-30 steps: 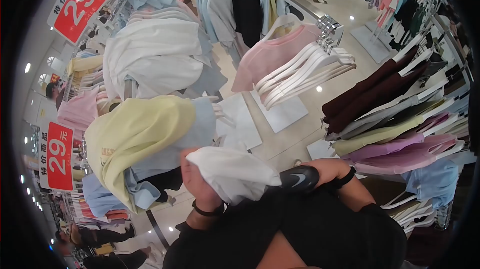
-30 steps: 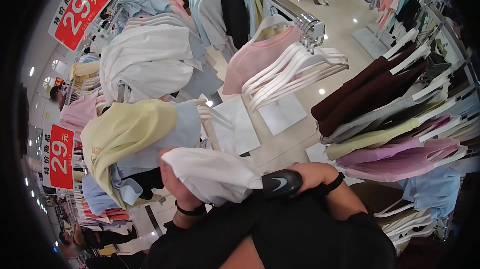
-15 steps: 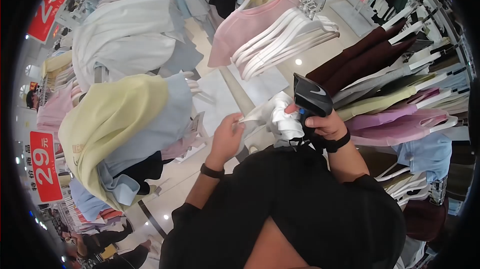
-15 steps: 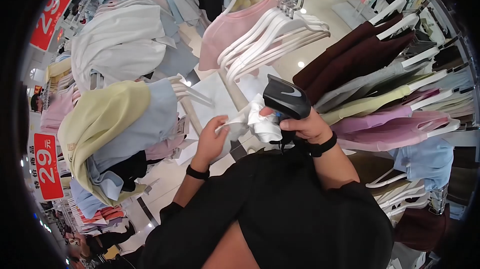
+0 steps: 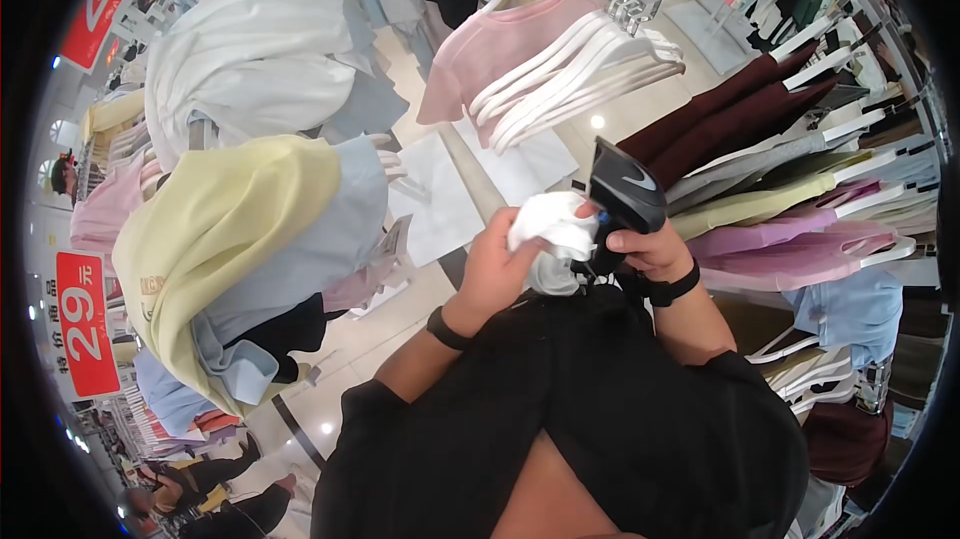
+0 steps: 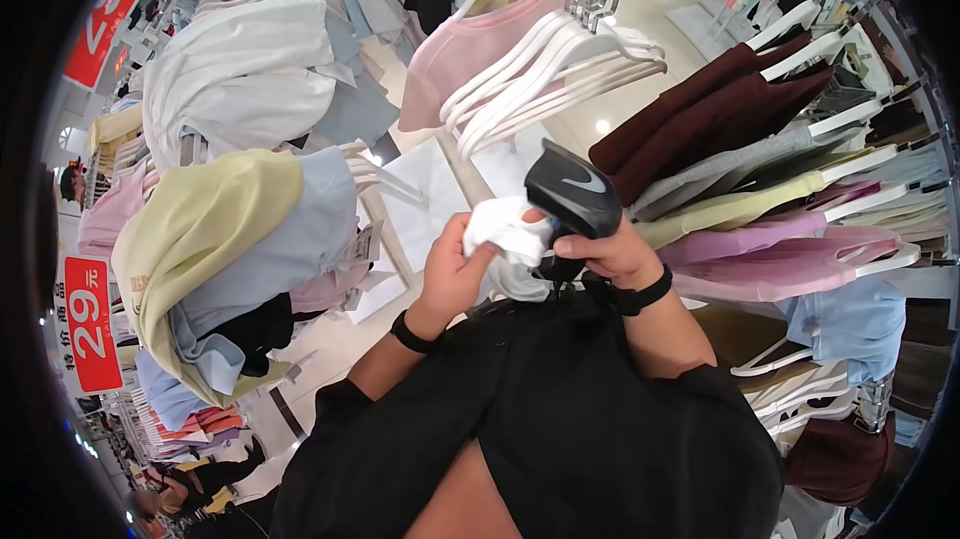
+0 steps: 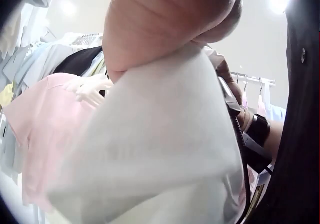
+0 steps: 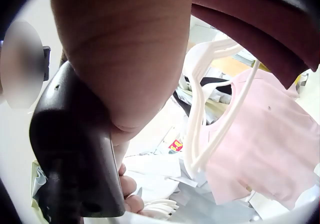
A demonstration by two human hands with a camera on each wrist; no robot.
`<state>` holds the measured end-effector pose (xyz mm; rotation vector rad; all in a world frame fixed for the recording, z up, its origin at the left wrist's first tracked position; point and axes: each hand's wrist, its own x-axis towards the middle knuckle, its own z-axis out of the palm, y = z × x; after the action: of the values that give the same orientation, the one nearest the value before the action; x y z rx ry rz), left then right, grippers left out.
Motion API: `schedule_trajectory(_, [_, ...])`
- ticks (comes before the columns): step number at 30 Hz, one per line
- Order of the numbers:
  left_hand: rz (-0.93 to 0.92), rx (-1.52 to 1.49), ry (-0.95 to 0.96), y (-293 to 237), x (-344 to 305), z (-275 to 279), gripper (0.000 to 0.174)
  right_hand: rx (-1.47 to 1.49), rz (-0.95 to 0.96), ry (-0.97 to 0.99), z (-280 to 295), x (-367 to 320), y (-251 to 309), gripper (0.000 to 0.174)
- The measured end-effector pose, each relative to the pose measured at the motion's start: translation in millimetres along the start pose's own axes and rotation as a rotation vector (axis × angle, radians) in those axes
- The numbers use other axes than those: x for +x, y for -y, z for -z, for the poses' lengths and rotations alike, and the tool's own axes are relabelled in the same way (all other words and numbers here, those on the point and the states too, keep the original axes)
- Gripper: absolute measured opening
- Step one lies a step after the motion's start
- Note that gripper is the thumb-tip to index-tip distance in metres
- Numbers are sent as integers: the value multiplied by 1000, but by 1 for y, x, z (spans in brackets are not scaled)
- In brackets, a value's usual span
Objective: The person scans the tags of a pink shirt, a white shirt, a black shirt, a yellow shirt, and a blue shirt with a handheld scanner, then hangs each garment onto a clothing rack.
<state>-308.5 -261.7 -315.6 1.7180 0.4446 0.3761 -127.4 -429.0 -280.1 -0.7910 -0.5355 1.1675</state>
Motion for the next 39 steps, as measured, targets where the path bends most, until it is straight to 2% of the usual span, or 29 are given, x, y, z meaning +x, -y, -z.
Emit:
schedule_trajectory(3, [27,-298,-241,-2,5,-4,34,-16,26,66,-1,0,11,70])
schedule_trajectory(5, [0,-293,-258,-5,7,-1,28,-65,91,100,4,0,5,64])
schedule_trajectory(7, [6,-313,-263,-5,8,-1,29,-197,89,120,7,-1,-1,67])
schedule_trajectory(8, [-17,-267,-263,-7,8,-2,27,-353,124,153,7,-1,-4,71])
schedule_trajectory(9, [-39,-222,-261,-11,7,-4,26,-488,105,77,-4,-6,-2,76])
schedule_trajectory(12, [-60,-120,-192,-11,6,-3,22,-403,-108,37,-7,-10,-10,87])
schedule_trajectory(15, [-52,-59,-161,-1,2,10,16,-697,167,-131,-13,-6,-5,85])
schedule_trajectory(16, [-55,-73,-158,3,2,17,18,-740,173,-111,0,-4,-2,86])
schedule_trajectory(17, [-59,-89,-154,7,1,23,20,-613,58,-181,11,-10,-2,81])
schedule_trajectory(19, [-74,-41,-235,6,1,35,27,-403,217,-101,5,-5,9,74])
schedule_trajectory(21, [-116,-11,-334,2,3,47,28,-428,182,-153,9,-2,14,67])
schedule_trajectory(25, [-110,103,-286,-6,6,63,29,-448,177,-142,2,3,18,62])
schedule_trajectory(28, [8,-15,-174,2,7,67,27,-578,155,-92,6,1,15,68])
schedule_trajectory(32, [-273,136,-98,-14,-2,43,48,-710,104,-40,-15,-3,14,78])
schedule_trajectory(33, [-317,166,-63,-20,-6,35,56,-656,126,-28,-19,-4,9,78])
schedule_trajectory(34, [-311,229,-20,-28,-11,29,52,-696,-135,-36,-20,-9,13,77])
schedule_trajectory(35, [-306,289,24,-33,-13,23,48,-679,9,-1,-16,-9,-1,71])
schedule_trajectory(36, [-379,329,15,-29,-14,17,34,-550,-72,23,-23,-10,3,68])
schedule_trajectory(37, [-340,304,20,-28,-15,14,30,-419,-153,50,-27,-11,9,65])
schedule_trajectory(39, [-258,256,25,-28,-15,10,22,-492,-115,39,-22,-12,7,60])
